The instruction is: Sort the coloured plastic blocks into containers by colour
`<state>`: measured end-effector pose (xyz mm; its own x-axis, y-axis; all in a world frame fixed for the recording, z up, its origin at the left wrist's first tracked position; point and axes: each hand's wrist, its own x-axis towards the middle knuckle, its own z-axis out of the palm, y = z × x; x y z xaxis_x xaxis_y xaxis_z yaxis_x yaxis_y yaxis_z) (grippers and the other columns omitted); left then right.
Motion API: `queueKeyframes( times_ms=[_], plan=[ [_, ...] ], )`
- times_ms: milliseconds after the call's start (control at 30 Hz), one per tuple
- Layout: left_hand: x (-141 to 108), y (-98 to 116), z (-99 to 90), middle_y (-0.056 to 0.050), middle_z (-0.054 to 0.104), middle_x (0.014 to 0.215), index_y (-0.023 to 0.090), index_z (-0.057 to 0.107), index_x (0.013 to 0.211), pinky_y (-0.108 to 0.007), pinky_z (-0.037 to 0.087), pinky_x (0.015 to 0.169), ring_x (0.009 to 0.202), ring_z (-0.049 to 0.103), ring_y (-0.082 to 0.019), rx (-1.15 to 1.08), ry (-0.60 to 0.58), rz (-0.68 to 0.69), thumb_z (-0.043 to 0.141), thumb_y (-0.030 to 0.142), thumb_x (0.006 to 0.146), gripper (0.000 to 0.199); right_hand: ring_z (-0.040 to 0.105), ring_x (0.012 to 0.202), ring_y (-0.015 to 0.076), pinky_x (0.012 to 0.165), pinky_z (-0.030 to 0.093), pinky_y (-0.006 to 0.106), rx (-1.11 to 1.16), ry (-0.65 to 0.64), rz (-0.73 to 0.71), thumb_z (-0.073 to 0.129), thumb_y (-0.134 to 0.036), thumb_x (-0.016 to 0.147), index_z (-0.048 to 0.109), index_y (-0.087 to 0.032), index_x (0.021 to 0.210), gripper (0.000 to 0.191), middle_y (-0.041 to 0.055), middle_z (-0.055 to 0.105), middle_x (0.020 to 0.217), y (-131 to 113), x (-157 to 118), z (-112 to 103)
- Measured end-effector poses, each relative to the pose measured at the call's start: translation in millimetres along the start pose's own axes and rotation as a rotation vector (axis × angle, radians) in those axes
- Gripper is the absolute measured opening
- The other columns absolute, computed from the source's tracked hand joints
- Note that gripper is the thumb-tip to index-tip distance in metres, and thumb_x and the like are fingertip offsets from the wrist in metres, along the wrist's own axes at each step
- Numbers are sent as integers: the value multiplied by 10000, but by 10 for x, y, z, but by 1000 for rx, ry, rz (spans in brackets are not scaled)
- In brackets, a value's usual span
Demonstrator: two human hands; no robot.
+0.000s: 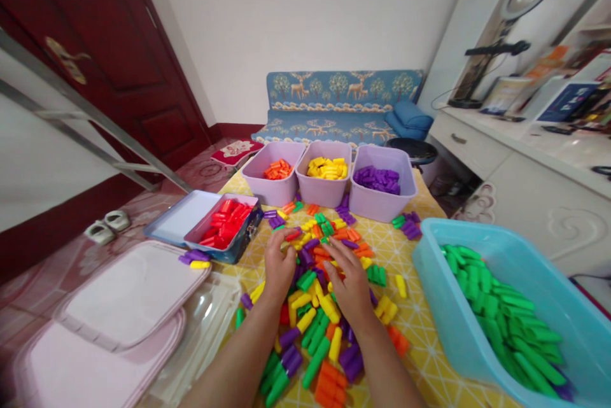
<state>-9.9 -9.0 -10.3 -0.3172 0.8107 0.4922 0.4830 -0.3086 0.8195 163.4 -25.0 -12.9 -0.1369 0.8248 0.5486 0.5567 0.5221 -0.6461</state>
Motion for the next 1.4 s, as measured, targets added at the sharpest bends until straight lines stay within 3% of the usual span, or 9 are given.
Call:
queueKeyframes(
  times_ms=[100, 200, 267, 367, 500, 700, 1033, 1300, 1400],
  plan=[
    [-6, 1, 3, -41, 690, 970, 199, 675, 921, -368, 449, 929, 985, 603, -205, 37, -34, -22, 510, 48, 742, 287, 620, 1083, 236, 971, 468, 408, -29, -60, 60, 530, -377, 899, 700, -245, 1073, 277, 68, 700, 1117, -13, 65, -115],
    [-8, 11, 8, -41, 704, 936, 201, 692, 898, -384, 455, 914, 960, 613, -218, 104, -66, -66, 546, 87, 753, 235, 678, 891, 244, 801, 525, 374, -188, -186, 234, 584, -408, 847, 718, -243, 1005, 265, 65, 730, 976, 13, 132, -335],
    [-7, 20, 11, -41, 706, 926, 201, 701, 884, -385, 454, 914, 959, 615, -220, 134, -80, -87, 552, 81, 739, 240, 685, 845, 250, 737, 520, 357, -329, -317, 282, 649, -361, 785, 715, -262, 1035, 277, 65, 716, 1031, 48, 156, -490],
    [-4, 33, 13, -44, 708, 931, 202, 710, 879, -377, 455, 910, 962, 614, -219, 160, -95, -105, 553, 88, 738, 240, 672, 936, 272, 787, 498, 357, -438, -469, 236, 693, -256, 707, 686, -280, 1131, 425, 67, 670, 1165, 70, 149, -627],
    [-6, 54, 16, -38, 713, 935, 209, 719, 862, -364, 455, 899, 955, 610, -214, 171, -122, -119, 546, 106, 753, 229, 675, 892, 258, 755, 502, 345, -368, -546, 303, 687, -295, 707, 569, -248, 1304, 610, 77, 687, 1124, -20, 115, -547],
    [-1, 78, 13, -25, 711, 930, 221, 727, 841, -359, 448, 902, 961, 601, -211, 173, -159, -116, 552, 121, 761, 217, 644, 990, 272, 821, 490, 376, -333, -428, 293, 678, -328, 721, 562, -246, 1287, 584, 99, 608, 1218, -156, 110, -195],
    [-3, 153, -4, -23, 702, 1071, 273, 741, 926, -408, 401, 982, 1066, 580, -223, 119, -261, -8, 632, 291, 819, 154, 606, 655, 192, 619, 471, 301, -93, -140, 434, 601, -463, 774, 608, -227, 915, 274, 0, 640, 733, -62, 88, 11],
    [-5, 166, -13, -27, 658, 1183, 301, 735, 977, -469, 332, 1045, 1140, 528, -258, 186, -389, 64, 668, 247, 757, 236, 633, 776, 216, 739, 504, 341, 205, 52, 390, 570, -449, 826, 617, -194, 845, 259, 53, 671, 836, -23, 59, 45],
    [-2, 144, -9, -16, 663, 1171, 297, 733, 968, -447, 344, 1041, 1130, 534, -245, 167, -383, 65, 656, 187, 741, 263, 641, 782, 217, 713, 518, 339, 265, 36, 419, 575, -448, 831, 614, -190, 927, 278, 62, 677, 874, -21, 51, 67]
  ],
)
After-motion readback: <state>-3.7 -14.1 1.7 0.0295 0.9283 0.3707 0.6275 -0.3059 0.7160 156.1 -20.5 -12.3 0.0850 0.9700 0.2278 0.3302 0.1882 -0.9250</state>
